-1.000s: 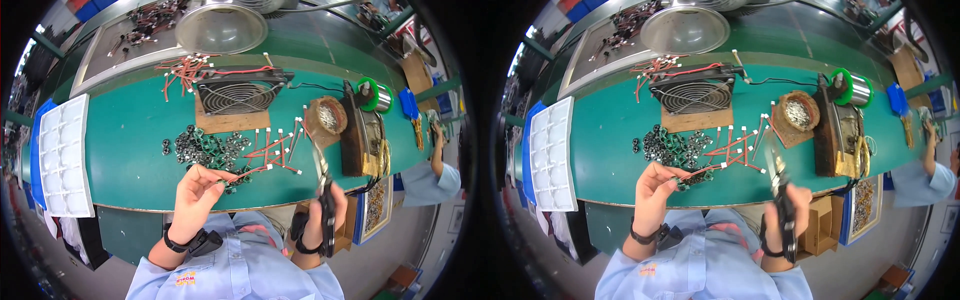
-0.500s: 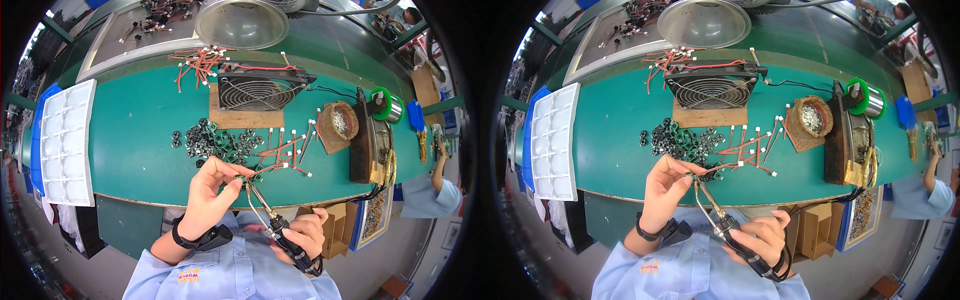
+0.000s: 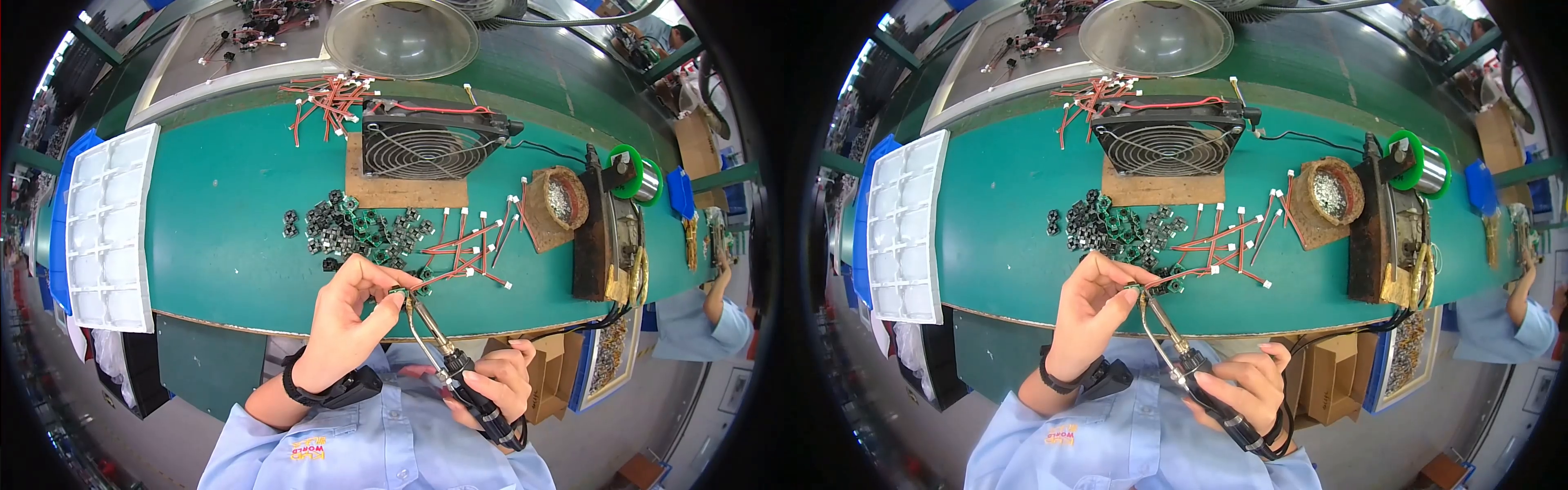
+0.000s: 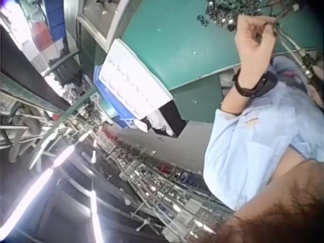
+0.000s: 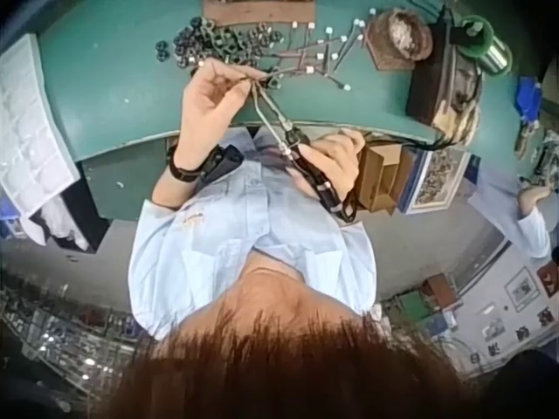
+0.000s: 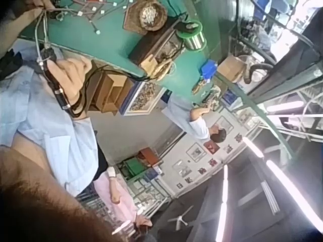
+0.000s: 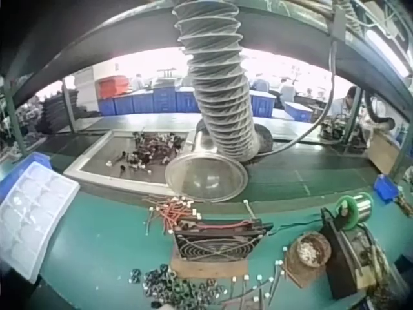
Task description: Soldering wires to small printed circuit boards at a factory workstation.
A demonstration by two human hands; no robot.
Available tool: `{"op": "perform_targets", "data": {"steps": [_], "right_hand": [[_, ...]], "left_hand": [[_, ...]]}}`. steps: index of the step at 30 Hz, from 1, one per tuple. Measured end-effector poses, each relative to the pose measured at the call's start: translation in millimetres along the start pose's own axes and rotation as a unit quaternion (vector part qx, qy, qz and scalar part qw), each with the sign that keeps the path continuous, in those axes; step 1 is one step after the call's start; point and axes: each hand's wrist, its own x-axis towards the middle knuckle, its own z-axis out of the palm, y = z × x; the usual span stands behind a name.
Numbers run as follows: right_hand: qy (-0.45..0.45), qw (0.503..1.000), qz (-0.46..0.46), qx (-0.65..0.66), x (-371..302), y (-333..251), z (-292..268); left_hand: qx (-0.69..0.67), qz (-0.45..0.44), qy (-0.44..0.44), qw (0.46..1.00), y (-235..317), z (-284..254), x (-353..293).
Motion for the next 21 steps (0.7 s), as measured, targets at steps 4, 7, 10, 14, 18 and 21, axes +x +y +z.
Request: {"op": "perform_targets", "data": {"steps": [4, 7, 10, 14, 18, 21], "right_hand": [[-0.006, 1.000, 0.000, -0.001, 0.0, 0.2, -1.3], [-0.004, 1.000, -0.004, -0.003, -0.3, 0.3, -1.3], [-0.003, 1.000, -0.006, -0.001, -0.9, 0.8, -1.4], [0.000, 1.000, -0.009, 0.001, -2.0, 0.7, -0.9], [0.009, 1.000, -0.012, 0.000, -2.3, 1.0, 0.1], [0.007, 1.000, -0.014, -0.002, -1.9, 0.3, -0.7]], "left_hand": [[0.000, 0.002, 0.000, 1.000, -0.7, 0.1, 0.3], [0.004, 0.006, 0.000, 1.000, -1.6, 0.0, 0.0], [0.008, 0.007, 0.003, 1.000, -0.8, 0.3, -0.9], [0.012, 0.006, 0.002, 1.000, 0.7, 0.7, -1.5], [0.015, 0.006, -0.001, 1.000, 2.1, 1.4, -1.7], [0.009, 0.004, 0.002, 1.000, 3.4, 2.3, -2.0]]}}
